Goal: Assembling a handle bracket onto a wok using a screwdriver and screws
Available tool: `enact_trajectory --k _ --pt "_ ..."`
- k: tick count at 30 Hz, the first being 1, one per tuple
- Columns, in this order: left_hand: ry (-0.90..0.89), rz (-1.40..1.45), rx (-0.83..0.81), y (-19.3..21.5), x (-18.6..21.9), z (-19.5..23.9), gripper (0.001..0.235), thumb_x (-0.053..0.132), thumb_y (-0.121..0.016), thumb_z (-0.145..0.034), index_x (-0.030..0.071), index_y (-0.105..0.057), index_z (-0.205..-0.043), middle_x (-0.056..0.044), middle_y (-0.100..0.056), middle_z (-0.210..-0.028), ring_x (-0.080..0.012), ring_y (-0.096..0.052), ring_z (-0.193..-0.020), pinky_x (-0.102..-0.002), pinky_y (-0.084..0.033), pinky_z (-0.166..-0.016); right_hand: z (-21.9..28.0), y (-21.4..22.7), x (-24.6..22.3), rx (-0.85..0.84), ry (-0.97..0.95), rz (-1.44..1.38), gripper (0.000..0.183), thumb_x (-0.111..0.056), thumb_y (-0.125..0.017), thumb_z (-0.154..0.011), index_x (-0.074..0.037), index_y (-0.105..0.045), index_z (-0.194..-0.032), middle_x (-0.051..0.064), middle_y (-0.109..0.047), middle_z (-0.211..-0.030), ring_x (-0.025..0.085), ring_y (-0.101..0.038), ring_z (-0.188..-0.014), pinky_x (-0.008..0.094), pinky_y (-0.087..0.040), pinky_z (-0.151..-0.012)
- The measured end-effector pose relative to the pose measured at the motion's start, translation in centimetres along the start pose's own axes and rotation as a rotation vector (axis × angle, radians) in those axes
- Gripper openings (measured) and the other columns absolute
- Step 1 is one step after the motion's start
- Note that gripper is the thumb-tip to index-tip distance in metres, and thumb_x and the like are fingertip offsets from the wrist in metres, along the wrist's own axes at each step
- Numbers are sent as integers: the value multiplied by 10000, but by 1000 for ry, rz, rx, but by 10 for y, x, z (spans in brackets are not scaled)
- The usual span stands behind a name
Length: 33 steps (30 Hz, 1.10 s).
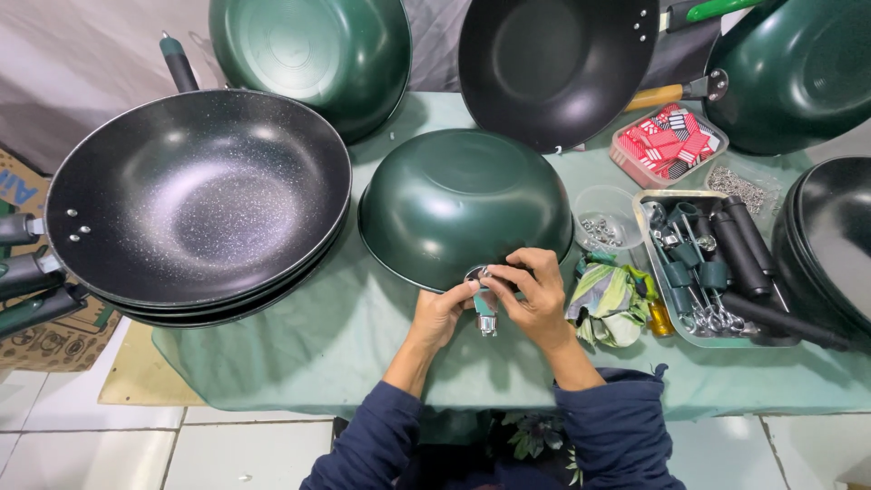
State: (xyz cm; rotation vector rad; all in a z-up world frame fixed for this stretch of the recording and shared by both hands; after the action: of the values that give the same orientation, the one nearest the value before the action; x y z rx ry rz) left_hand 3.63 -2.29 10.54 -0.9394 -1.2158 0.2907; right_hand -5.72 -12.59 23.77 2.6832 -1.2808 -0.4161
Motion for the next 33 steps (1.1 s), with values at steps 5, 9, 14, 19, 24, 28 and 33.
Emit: enact_trajectory --k 5,9,14,19,24,28,33 --pt "1 0 -3 2 -1 -1 533 -95 -757 -801 28 -652 -1310 -118 -740 -984 -199 -728 -750 -351 -673 -621 -5 -1 -4 -11 19 50 173 -144 -862 -850 -100 -822 -1012 104 -641 -1062 255 -603 -897 351 -532 -797" --pt "3 4 -2 15 -11 -7 541 -95 -760 -800 32 -651 -1314 -111 -741 -986 -196 -724 -740 -351 -673 -612 -7 -1 -6 -25 33 49 172 -154 -865 -845 -125 -834 -1012 107 -648 -1090 258 -598 -906 364 -531 -809" --pt "9 4 -5 24 -20 -12 553 -88 -760 -800 49 -644 -1323 -98 -738 -984 -189 -729 -743 -325 -674 -605 -4 1 -7 -9 67 51 152 -145 -852 -850 -123 -845 -1001 122 -672 -1069 287 -631 -903 409 -552 -829" --pt "8 -2 -3 30 -25 -15 582 -93 -758 -799 54 -631 -1347 -92 -731 -988 -179 -717 -752 -309 -663 -610 2 0 -5 22 91 99 125 -153 -864 -848 -103 -836 -960 125 -687 -1058 288 -646 -895 424 -560 -823" --pt "5 -5 -1 49 -43 -26 582 -89 -755 -808 49 -620 -1357 -116 -739 -1029 -210 -733 -760 -352 -673 -623 4 -1 -5 25 98 167 188 -193 -870 -844 -120 -832 -1013 124 -665 -1093 293 -642 -919 435 -549 -835" --pt "4 10 -6 22 -20 -11 591 -88 -758 -804 44 -615 -1362 -127 -741 -1052 -224 -738 -762 -365 -675 -624 1 -3 -7 22 94 137 121 -156 -856 -851 -153 -850 -973 130 -673 -1081 289 -638 -913 423 -548 -840" --pt "8 10 2 75 -69 -40 592 -95 -756 -811 53 -616 -1367 -105 -737 -1024 -198 -728 -759 -348 -669 -642 -1 2 -6 14 86 123 172 -205 -871 -848 -134 -839 -1002 129 -667 -1103 303 -642 -933 448 -549 -846"
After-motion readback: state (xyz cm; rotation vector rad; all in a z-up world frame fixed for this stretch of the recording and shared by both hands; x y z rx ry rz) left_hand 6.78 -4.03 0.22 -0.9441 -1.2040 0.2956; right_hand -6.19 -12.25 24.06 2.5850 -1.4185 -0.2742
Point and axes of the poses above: each hand's wrist, its own z-axis away from the middle knuckle, its own y-axis out of the back of the hand, x = y × z, the point moved 8 cm from there along -z, towards the middle knuckle
